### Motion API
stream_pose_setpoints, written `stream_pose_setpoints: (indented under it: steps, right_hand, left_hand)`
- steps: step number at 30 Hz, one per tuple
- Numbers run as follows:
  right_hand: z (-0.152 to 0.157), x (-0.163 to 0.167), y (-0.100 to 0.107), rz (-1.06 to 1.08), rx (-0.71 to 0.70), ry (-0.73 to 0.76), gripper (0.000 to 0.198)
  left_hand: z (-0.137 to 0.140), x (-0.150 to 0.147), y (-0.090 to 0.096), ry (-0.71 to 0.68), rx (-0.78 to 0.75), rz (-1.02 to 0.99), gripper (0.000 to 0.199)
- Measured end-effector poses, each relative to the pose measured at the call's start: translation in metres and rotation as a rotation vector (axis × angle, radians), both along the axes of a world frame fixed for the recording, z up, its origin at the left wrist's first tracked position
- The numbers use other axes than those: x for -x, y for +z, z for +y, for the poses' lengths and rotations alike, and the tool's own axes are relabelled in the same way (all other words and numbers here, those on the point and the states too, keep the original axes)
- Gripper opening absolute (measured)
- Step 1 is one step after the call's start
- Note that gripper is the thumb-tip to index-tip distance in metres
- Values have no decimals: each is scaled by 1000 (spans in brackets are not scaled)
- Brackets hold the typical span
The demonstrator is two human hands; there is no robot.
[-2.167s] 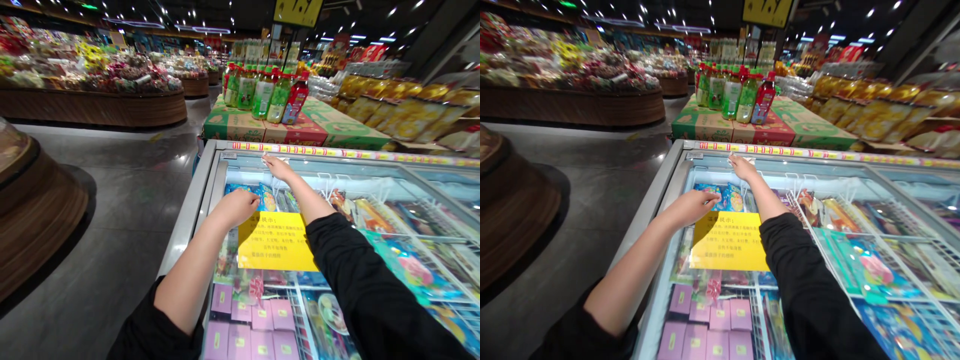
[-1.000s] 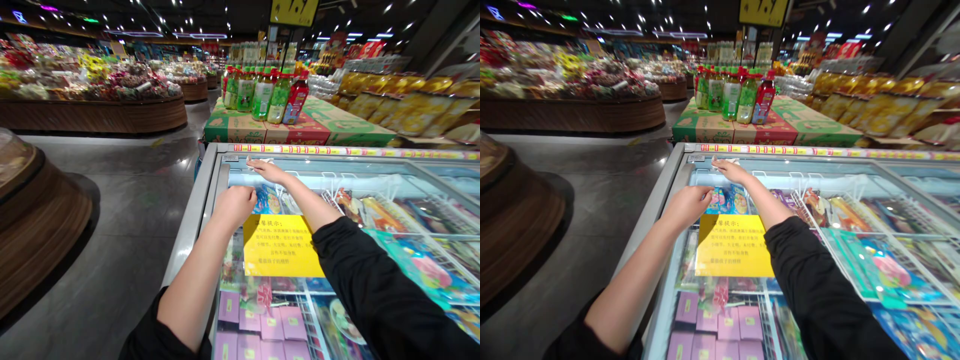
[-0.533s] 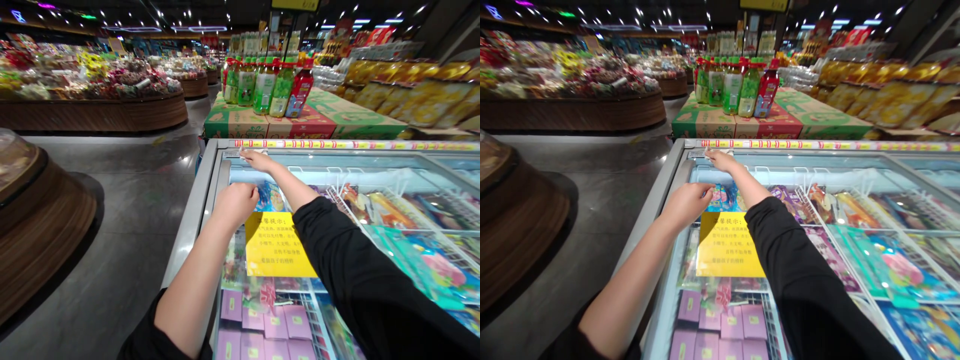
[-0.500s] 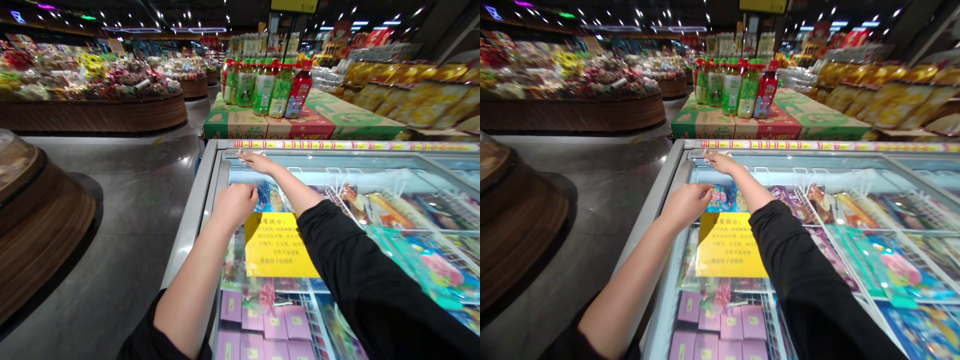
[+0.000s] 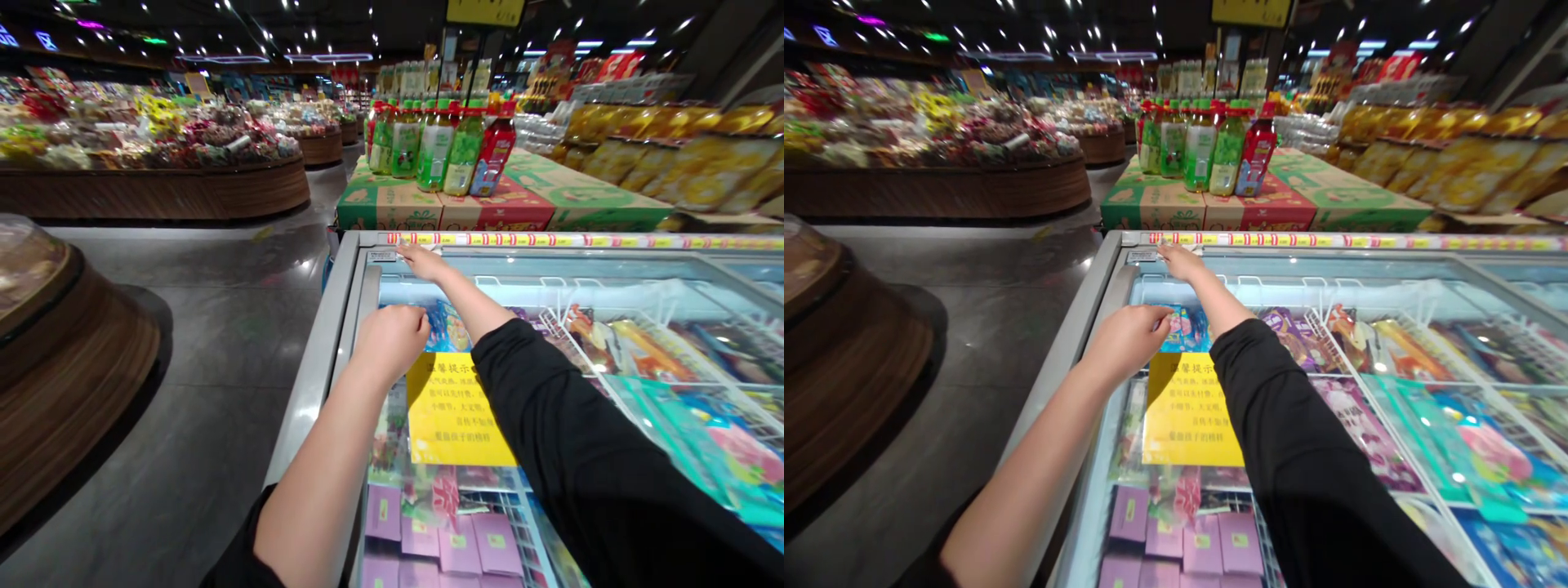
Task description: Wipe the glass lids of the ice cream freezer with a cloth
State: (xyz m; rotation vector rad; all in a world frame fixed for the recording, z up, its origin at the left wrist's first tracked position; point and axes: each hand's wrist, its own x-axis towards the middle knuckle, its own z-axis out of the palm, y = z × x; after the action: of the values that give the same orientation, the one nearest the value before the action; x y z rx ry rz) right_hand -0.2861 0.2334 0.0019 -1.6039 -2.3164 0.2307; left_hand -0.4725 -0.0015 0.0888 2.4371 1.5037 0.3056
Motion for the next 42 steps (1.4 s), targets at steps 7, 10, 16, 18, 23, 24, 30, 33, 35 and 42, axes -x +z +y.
stream_pose_setpoints:
  steps: [7,10,16,18,23,24,30,33,35,42]
  right_hand:
    - [-41,-17,-5,68,56,254,52]
    - [-51,-40,-8,88,58,215,51]
    - [-22,-15,0,87,35,-57,51]
    - [-19,2,4,65,42,-41,53]
    - [-48,0,9,39,81,120,54]
    - [-56,-8,9,40,87,160,53]
    - [-65,-51,5,63,98,70,51]
    - [-47,-37,4,72,62,-32,52]
    - [-39,-19,3,77,53,-20,53]
    - [-82,2,5,96,68,260,54]
  left_hand:
    - [0,2,-1,-2,32,-40,40]
    - [1,2,-2,7,42,-95,40]
    - [9,5,-7,88,-183,-144,39]
    - [13,10,-10,148,-244,-122,43]
    - [25,23,-24,209,-209,-78,54]
    - [26,24,-26,210,-197,-88,57]
    - [32,25,-33,195,-195,-170,69]
    - [30,25,-32,173,-207,-160,69]
    - [29,25,-31,168,-214,-148,64]
    - [25,25,-22,177,-162,-141,59]
